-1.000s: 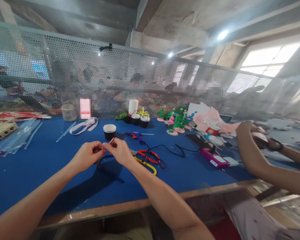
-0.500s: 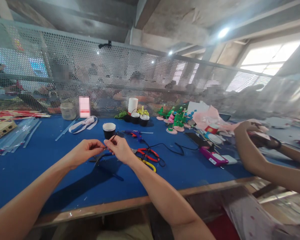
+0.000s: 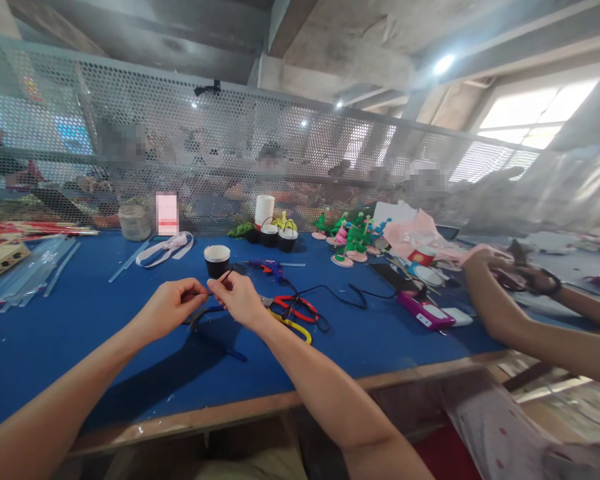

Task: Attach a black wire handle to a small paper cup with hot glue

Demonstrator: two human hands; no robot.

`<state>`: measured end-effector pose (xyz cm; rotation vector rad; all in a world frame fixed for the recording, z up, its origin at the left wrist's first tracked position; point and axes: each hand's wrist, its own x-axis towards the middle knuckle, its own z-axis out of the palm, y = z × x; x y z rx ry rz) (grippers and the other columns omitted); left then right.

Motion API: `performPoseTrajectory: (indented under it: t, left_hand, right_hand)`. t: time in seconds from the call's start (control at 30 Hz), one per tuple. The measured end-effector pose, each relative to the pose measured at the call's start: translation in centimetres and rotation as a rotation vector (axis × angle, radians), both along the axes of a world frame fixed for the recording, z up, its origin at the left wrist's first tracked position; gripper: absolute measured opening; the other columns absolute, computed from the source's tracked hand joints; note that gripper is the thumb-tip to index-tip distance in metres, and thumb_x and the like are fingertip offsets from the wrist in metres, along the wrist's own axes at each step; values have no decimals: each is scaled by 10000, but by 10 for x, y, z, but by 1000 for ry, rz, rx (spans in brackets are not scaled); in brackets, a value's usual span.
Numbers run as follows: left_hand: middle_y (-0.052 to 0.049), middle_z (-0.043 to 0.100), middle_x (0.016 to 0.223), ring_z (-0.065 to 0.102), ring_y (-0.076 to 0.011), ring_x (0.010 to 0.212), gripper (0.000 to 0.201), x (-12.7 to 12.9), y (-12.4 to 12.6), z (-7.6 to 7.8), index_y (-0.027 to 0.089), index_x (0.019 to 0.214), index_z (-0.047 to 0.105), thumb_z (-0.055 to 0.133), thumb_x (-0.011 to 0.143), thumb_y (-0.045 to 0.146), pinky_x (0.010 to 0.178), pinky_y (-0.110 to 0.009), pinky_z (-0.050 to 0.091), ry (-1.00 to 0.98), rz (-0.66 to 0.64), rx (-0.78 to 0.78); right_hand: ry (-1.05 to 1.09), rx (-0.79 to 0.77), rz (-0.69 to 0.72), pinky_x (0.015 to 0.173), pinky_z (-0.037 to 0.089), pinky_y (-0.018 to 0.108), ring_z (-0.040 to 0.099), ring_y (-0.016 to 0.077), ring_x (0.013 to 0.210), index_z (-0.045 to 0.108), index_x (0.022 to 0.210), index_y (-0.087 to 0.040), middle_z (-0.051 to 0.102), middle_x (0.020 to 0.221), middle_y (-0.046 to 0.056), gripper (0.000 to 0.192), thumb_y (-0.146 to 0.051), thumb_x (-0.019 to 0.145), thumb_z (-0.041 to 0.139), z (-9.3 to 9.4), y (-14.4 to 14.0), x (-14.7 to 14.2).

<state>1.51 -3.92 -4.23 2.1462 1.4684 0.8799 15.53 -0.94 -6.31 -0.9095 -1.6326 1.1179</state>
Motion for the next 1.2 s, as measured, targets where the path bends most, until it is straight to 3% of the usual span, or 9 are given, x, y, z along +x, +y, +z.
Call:
performPoseTrajectory:
  t: [0.4,0.87,0.97,1.1,1.2]
  left_hand:
    - [2,541,538,422,-101,477,167,5,-2,-3,147,661,557,437,700,257,462,-202,292,14,61,40]
    - [13,508,526,379,-88,458,159,9,-4,-3,147,639,555,449,694,253,446,-197,262,54,99,70]
    - [28,470,491,361,-84,447,178,7,-2,-6,148,603,525,452,691,285,433,-194,253,-19,71,23]
    - [53,405,452,315,-72,423,227,3,1,-6,148,583,503,461,684,346,406,-188,229,-142,14,-95]
    - [60,390,440,308,-72,417,211,1,2,-5,147,595,517,473,674,338,402,-188,216,-125,16,-100]
  right_hand:
    - [-196,241,-188,468,328,204,417,86,483,486,602,-162,473,517,-29,206,-342,699,506,0,-2,-2]
    - [-191,214,-205,463,321,210,395,85,473,448,541,-168,437,488,-35,254,-368,678,523,-3,0,-5]
    - [-156,181,-147,450,329,209,389,81,465,437,548,-171,431,490,-39,262,-383,680,517,-1,0,-3]
    - [-100,99,64,436,358,203,425,76,463,466,655,-166,488,567,-32,219,-378,692,501,2,-1,-1]
    - [-122,102,55,431,351,202,423,75,449,460,635,-165,473,530,-38,205,-356,696,502,2,0,0]
